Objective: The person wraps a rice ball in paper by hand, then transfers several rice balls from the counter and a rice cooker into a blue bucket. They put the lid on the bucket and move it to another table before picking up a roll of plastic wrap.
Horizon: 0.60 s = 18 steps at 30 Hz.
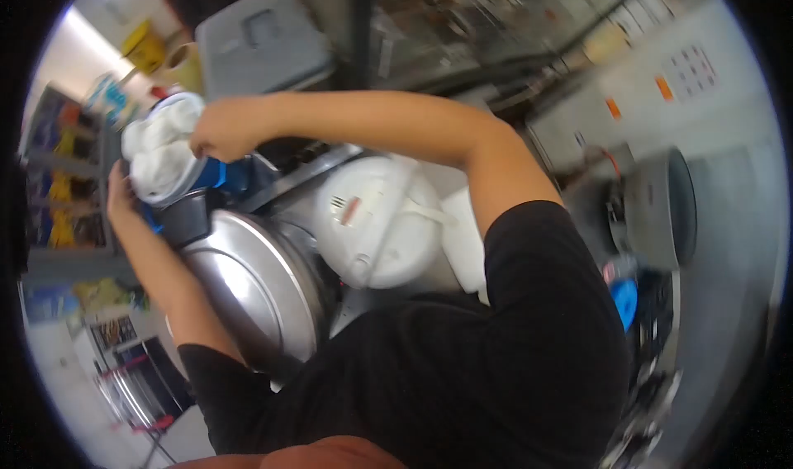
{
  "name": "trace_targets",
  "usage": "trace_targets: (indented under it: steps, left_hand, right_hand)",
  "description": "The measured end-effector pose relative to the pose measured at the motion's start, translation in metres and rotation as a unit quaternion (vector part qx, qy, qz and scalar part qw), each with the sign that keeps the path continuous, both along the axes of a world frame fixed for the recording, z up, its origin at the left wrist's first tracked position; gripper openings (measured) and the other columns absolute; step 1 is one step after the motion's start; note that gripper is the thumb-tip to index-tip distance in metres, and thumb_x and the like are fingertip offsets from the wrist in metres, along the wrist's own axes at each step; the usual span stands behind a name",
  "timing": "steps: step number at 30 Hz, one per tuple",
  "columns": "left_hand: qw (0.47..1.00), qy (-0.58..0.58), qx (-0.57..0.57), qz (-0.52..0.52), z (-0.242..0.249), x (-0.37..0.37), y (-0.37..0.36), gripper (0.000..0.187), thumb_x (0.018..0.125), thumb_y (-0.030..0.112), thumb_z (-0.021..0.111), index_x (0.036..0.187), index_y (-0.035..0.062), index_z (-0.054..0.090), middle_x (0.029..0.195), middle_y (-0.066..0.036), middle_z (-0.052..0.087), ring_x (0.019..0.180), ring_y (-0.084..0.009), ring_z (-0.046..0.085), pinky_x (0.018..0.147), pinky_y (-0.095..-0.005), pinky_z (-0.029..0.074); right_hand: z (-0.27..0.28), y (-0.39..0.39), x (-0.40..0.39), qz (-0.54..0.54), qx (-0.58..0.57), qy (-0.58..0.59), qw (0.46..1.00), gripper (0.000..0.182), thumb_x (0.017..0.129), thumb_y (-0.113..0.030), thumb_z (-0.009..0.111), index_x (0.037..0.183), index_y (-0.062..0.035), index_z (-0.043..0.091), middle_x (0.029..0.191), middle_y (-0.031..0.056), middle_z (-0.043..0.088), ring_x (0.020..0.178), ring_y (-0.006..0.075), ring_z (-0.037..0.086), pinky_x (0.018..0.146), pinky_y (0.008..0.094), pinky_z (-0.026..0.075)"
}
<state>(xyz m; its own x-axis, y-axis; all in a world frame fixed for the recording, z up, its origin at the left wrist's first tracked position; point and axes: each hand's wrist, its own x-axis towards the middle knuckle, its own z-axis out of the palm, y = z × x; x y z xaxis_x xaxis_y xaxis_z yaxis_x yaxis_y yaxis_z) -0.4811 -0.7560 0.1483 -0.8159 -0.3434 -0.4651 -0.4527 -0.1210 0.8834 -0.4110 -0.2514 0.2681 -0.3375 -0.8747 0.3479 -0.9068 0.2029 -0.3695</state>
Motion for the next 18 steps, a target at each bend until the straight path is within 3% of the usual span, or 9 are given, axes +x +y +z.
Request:
trace_targets:
  steps: [1, 3, 5, 6, 8, 10, 14, 16, 18]
  left_hand:
    - [0.995, -0.082, -0.034, 0.053, -0.021, -0.025, -0.043, 0.107, 0.092, 0.079, 0.047, 0.161, -0.0018, 0.039, 0.159, -0.025, 0.049, 0.148, -0.0407, 0.047, 0.122, -0.0609, 0.032]
    - [0.983, -0.165, 0.061, 0.048, 0.044, 0.021, 0.048, 0.113, 0.089, 0.09, 0.03, 0.17, 0.0105, 0.027, 0.175, -0.021, 0.026, 0.158, -0.0486, 0.027, 0.114, -0.0854, 0.007]
    - [0.977, -0.169, 0.12, 0.041, 0.049, 0.021, 0.068, 0.11, 0.093, 0.087, 0.02, 0.168, 0.0063, 0.031, 0.174, -0.019, 0.031, 0.157, -0.0471, 0.03, 0.123, -0.0739, 0.013]
    - [0.987, -0.133, 0.07, 0.064, 0.049, 0.026, 0.077, 0.108, 0.095, 0.085, 0.021, 0.167, 0.005, 0.032, 0.172, -0.018, 0.034, 0.157, -0.0444, 0.033, 0.126, -0.0672, 0.018]
    - [0.992, -0.074, 0.083, 0.063, 0.021, 0.007, 0.038, 0.098, 0.099, 0.078, 0.025, 0.166, 0.0076, 0.036, 0.17, -0.015, 0.039, 0.155, -0.0418, 0.038, 0.125, -0.0653, 0.025]
    - [0.983, -0.112, 0.114, 0.091, 0.048, 0.026, 0.081, 0.09, 0.099, 0.076, 0.029, 0.163, 0.0155, 0.044, 0.167, -0.01, 0.046, 0.151, -0.0409, 0.044, 0.121, -0.0655, 0.033]
    - [0.988, -0.118, 0.068, 0.075, 0.031, 0.005, 0.043, 0.085, 0.098, 0.075, 0.038, 0.157, 0.0154, 0.052, 0.159, -0.009, 0.055, 0.147, -0.0372, 0.05, 0.119, -0.0596, 0.039]
    - [0.988, -0.123, 0.031, 0.083, 0.048, 0.007, 0.053, 0.084, 0.099, 0.073, 0.039, 0.158, 0.0142, 0.052, 0.158, -0.01, 0.056, 0.146, -0.0377, 0.051, 0.118, -0.0577, 0.041]
    - [0.986, -0.126, -0.012, 0.107, 0.073, 0.01, 0.057, 0.083, 0.1, 0.071, 0.04, 0.158, 0.013, 0.051, 0.157, -0.01, 0.056, 0.144, -0.0381, 0.053, 0.117, -0.0558, 0.043]
  right_hand:
    - [0.019, 0.035, 0.011, -0.038, -0.03, -0.027, 0.998, 0.023, 0.094, -0.017, 0.067, 0.111, -0.0074, 0.079, 0.103, 0.0174, 0.079, 0.093, 0.0355, 0.075, 0.084, 0.0454, 0.058]
    - [0.047, 0.117, 0.051, -0.13, -0.073, -0.073, 0.986, 0.022, 0.097, -0.017, 0.07, 0.113, -0.0063, 0.079, 0.104, 0.015, 0.08, 0.092, 0.0292, 0.077, 0.083, 0.0396, 0.059]
    - [0.052, 0.197, 0.091, -0.243, -0.103, -0.138, 0.955, 0.022, 0.1, -0.018, 0.072, 0.116, -0.0042, 0.078, 0.105, 0.0113, 0.08, 0.094, 0.0208, 0.077, 0.084, 0.0338, 0.059]
    - [0.05, 0.236, 0.114, -0.305, -0.126, -0.183, 0.926, 0.024, 0.101, -0.019, 0.072, 0.118, -0.003, 0.077, 0.105, 0.0094, 0.08, 0.095, 0.0168, 0.076, 0.085, 0.0316, 0.058]
    - [0.021, 0.313, 0.16, -0.438, -0.152, -0.238, 0.853, 0.026, 0.102, -0.021, 0.072, 0.119, -0.001, 0.076, 0.108, 0.0076, 0.079, 0.094, 0.0133, 0.073, 0.087, 0.0304, 0.058]
    - [-0.022, 0.383, 0.218, -0.554, -0.188, -0.213, 0.783, 0.023, 0.1, -0.019, 0.071, 0.115, -0.0028, 0.077, 0.098, 0.0057, 0.079, 0.087, 0.013, 0.073, 0.082, 0.0306, 0.058]
    - [-0.12, 0.487, 0.366, -0.774, -0.12, -0.173, 0.598, 0.022, 0.097, -0.02, 0.07, 0.109, -0.0035, 0.078, 0.091, 0.0144, 0.079, 0.086, 0.0239, 0.076, 0.08, 0.0361, 0.058]
    - [-0.174, 0.525, 0.451, -0.83, -0.066, -0.162, 0.529, 0.022, 0.094, -0.024, 0.071, 0.103, -0.0044, 0.079, 0.091, 0.0172, 0.078, 0.086, 0.0323, 0.076, 0.081, 0.0391, 0.057]
    - [-0.22, 0.553, 0.535, -0.873, 0.006, -0.168, 0.458, 0.024, 0.092, -0.02, 0.07, 0.108, -0.0049, 0.079, 0.099, 0.0171, 0.079, 0.092, 0.033, 0.076, 0.085, 0.0423, 0.059]
